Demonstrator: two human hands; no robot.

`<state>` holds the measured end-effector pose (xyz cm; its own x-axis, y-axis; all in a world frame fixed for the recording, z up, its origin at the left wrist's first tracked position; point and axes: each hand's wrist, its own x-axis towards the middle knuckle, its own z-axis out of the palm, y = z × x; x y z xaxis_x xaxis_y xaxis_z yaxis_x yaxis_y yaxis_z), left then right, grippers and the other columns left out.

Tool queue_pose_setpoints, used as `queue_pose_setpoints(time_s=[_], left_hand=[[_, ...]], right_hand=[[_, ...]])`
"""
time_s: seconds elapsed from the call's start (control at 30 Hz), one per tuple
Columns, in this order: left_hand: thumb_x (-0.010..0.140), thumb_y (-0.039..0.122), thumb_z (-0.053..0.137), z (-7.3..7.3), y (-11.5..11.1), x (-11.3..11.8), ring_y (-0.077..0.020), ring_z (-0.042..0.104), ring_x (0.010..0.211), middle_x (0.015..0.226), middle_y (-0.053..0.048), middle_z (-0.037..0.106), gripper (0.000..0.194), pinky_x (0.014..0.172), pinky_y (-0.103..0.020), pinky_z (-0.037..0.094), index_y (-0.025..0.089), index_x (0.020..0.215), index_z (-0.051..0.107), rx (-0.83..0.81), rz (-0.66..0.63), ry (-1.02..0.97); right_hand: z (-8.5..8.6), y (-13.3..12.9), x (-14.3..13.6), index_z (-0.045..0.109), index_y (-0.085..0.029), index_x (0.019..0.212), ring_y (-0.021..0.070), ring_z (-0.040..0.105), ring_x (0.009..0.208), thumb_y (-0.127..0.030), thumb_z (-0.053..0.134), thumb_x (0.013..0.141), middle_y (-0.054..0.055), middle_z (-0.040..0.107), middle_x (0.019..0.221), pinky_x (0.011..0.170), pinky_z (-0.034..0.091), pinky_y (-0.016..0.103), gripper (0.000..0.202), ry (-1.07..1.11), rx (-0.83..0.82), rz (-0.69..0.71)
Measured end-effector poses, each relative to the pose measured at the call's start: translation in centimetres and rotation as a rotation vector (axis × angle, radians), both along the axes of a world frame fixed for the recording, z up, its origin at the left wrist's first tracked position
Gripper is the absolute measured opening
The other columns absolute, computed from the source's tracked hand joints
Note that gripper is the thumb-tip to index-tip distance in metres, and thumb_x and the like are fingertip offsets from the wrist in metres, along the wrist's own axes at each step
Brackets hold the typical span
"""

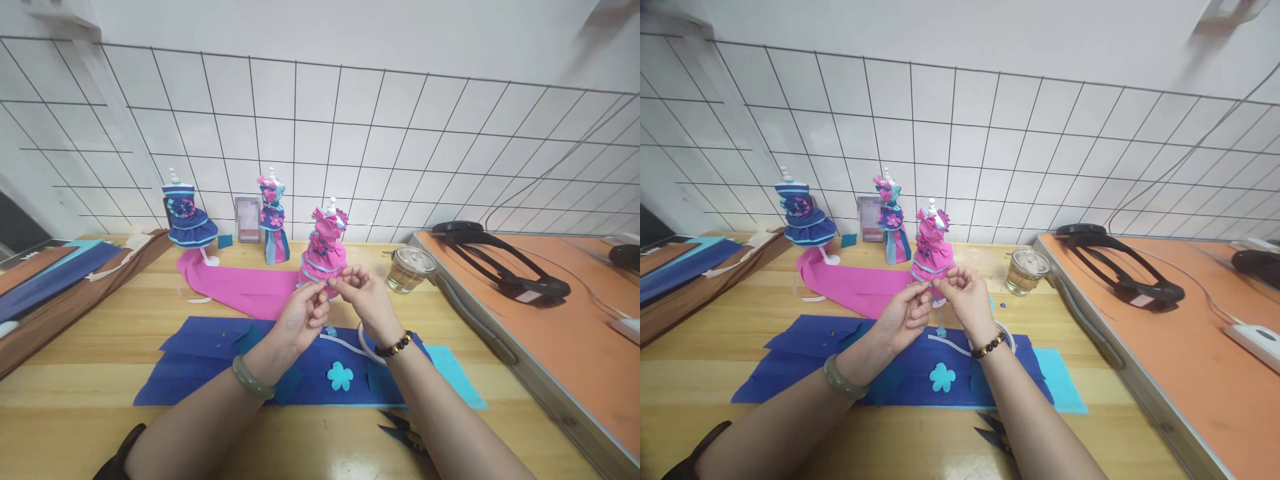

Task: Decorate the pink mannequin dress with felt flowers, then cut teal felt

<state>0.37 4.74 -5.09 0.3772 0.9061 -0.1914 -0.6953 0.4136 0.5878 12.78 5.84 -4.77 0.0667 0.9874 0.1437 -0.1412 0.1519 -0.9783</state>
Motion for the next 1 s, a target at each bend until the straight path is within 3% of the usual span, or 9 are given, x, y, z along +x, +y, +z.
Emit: queue_pose_setpoints(time_s=[0.23, 0.37, 0.5, 0.67, 0.8, 0.87, 1.0], left_hand=[[0.075, 0.018, 0.057, 0.5, -0.2, -0.1, 0.0005, 0.03, 0.028, 0.046, 0.007, 0.042, 0.015, 0.027, -0.01, 0.018, 0.014, 0.065, 0.047, -0.023, 0.013, 0.038], [0.077, 0.018, 0.054, 0.4, -0.2, -0.1, 0.0005, 0.03, 0.029, 0.046, 0.006, 0.042, 0.018, 0.027, -0.01, 0.018, 0.013, 0.061, 0.047, -0.004, 0.013, 0.04], [0.077, 0.017, 0.053, 0.3, -0.2, -0.1, 0.0005, 0.033, 0.03, 0.05, 0.005, 0.046, 0.016, 0.027, -0.011, 0.018, 0.012, 0.063, 0.048, 0.011, 0.034, 0.037], [0.076, 0.021, 0.055, -0.1, -0.1, -0.2, -0.0003, 0.035, 0.032, 0.049, 0.005, 0.044, 0.019, 0.028, -0.011, 0.019, 0.012, 0.061, 0.048, 0.046, 0.028, 0.027], [0.075, 0.02, 0.057, -0.4, 0.0, -0.1, 0.0001, 0.037, 0.033, 0.052, 0.005, 0.046, 0.016, 0.028, -0.011, 0.02, 0.013, 0.064, 0.048, 0.039, 0.053, 0.003], [0.074, 0.019, 0.058, -0.4, 0.0, -0.1, 0.0002, 0.037, 0.034, 0.054, 0.005, 0.048, 0.014, 0.028, -0.011, 0.02, 0.013, 0.066, 0.049, 0.037, 0.067, -0.004], [0.073, 0.02, 0.059, -0.3, 0.1, -0.2, 0.0003, 0.035, 0.033, 0.053, 0.005, 0.046, 0.015, 0.028, -0.011, 0.02, 0.013, 0.064, 0.049, 0.034, 0.058, 0.0]], right_hand=[[0.4, -0.3, 0.1, 0.058, -0.014, 0.07, 0.0045, 0.037, 0.044, -0.033, 0.076, 0.058, -0.006, 0.051, 0.052, 0.043, 0.027, 0.019, 0.028, 0.031, -0.068, 0.063], [0.3, -0.2, 0.1, 0.063, -0.013, 0.069, 0.0057, 0.039, 0.047, -0.033, 0.072, 0.064, -0.003, 0.054, 0.056, 0.045, 0.03, 0.02, 0.023, -0.075, -0.016, 0.082], [0.3, -0.4, 0.0, 0.064, -0.013, 0.075, 0.0109, 0.049, 0.056, -0.032, 0.066, 0.071, 0.002, 0.061, 0.067, 0.053, 0.039, 0.024, 0.019, -0.262, 0.127, 0.002], [0.3, -1.1, -0.1, 0.064, -0.017, 0.082, 0.0161, 0.055, 0.067, -0.024, 0.052, 0.083, 0.006, 0.064, 0.078, 0.063, 0.043, 0.029, 0.014, -0.758, 0.475, -0.178], [0.2, -1.5, 0.1, 0.064, -0.016, 0.091, 0.0195, 0.057, 0.08, -0.019, 0.046, 0.087, 0.01, 0.064, 0.089, 0.072, 0.044, 0.032, 0.019, -1.005, 0.642, -0.219], [0.2, -1.5, 0.1, 0.065, -0.016, 0.093, 0.0196, 0.058, 0.081, -0.018, 0.046, 0.086, 0.01, 0.064, 0.09, 0.073, 0.044, 0.032, 0.02, -1.013, 0.66, -0.205], [0.5, -1.4, 0.1, 0.065, -0.018, 0.091, 0.0162, 0.058, 0.071, -0.017, 0.047, 0.085, 0.007, 0.065, 0.085, 0.064, 0.046, 0.029, 0.019, -0.818, 0.608, -0.173]])
